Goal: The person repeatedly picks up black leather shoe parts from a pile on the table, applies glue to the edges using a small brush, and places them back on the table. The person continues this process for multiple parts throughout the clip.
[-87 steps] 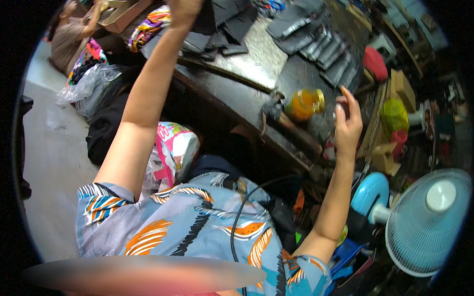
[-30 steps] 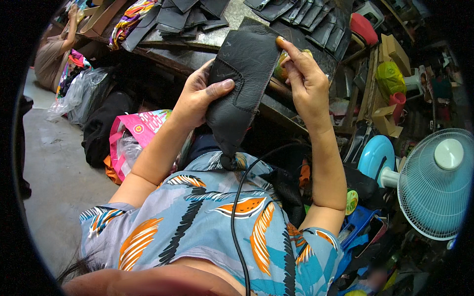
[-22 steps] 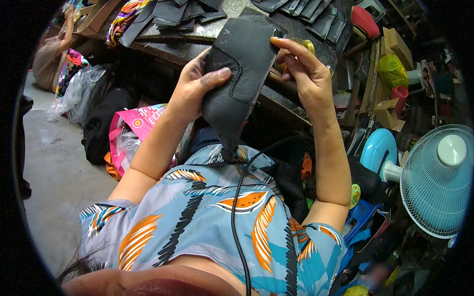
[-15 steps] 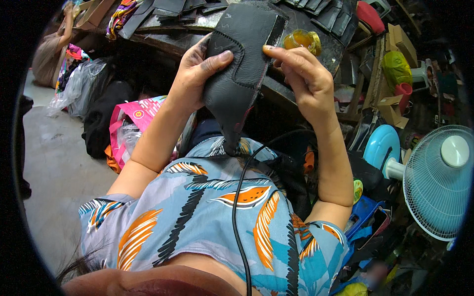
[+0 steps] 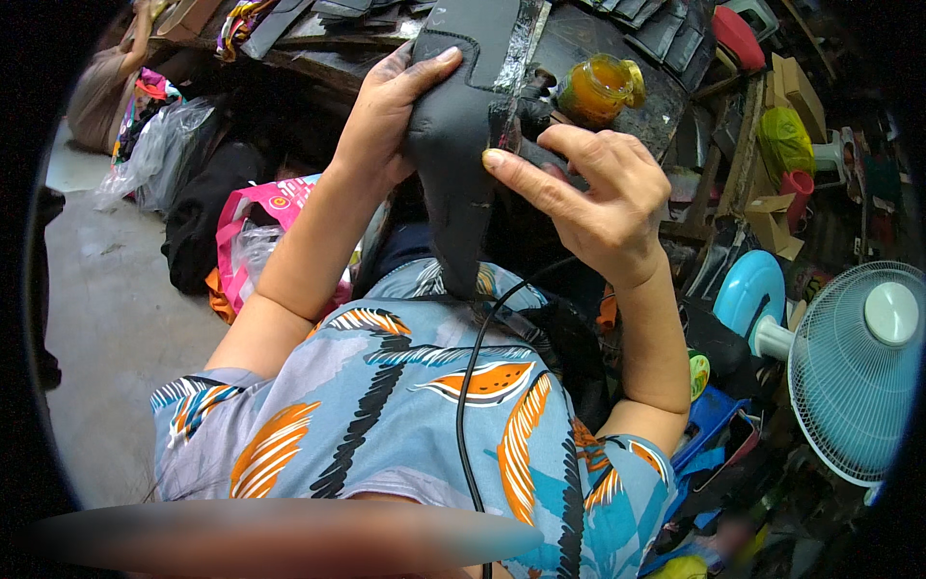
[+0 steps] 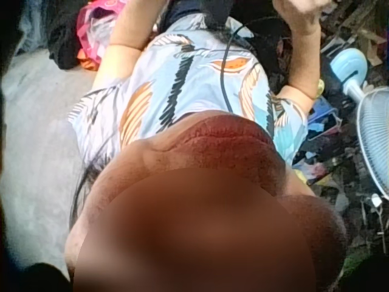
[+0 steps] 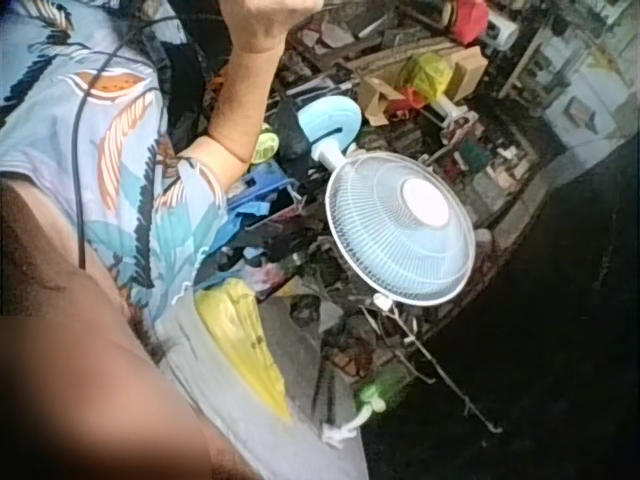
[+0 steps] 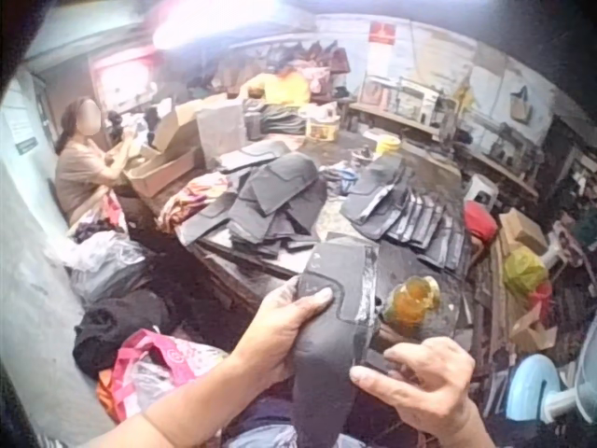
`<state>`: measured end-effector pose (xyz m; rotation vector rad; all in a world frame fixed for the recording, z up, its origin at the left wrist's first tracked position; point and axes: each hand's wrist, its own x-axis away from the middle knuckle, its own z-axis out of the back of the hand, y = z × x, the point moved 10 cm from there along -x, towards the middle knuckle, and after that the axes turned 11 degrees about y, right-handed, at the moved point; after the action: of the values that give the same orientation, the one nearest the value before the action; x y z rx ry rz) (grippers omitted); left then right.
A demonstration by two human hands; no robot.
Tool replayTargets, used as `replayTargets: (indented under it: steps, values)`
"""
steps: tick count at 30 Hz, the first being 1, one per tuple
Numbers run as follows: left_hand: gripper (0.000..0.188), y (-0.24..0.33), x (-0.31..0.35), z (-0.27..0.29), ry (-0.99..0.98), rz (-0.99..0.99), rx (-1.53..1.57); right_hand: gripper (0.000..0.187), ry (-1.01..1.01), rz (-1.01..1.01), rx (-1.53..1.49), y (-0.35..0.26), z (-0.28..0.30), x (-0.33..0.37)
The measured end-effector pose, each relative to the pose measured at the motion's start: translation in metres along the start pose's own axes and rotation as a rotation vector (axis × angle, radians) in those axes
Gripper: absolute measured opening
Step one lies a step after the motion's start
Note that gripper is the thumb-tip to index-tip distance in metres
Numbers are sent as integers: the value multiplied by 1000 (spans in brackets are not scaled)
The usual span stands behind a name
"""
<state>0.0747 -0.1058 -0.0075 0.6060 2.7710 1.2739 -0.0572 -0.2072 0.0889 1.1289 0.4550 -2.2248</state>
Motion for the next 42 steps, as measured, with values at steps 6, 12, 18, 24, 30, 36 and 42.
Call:
replayTargets:
  steps: [6,12,18,24,30,36,42]
  values:
    - [25,3,-5,-5,-3,-11,-11,47,45,-131,23,21,-1,-6]
    - [24,10,-11,-4,49,-50,-10,45,120,-206,-231,25,5,-1]
    - [23,9,-5,-11,20,-95,3,66,-37,-88,256,26,-9,1]
    - [18,9,-18,10,61,-53,97,43,-106,-85,144,28,-4,10]
    - [28,-1,-15,14,54,139,-2,36,-174,-314,534,124,8,23]
    - [45,-1,-11,-4,-110,51,-3,39,-342,-250,595,135,-20,27]
    - [34,-9,-13,8,-106,143,-14,35,-160,-308,537,113,15,22]
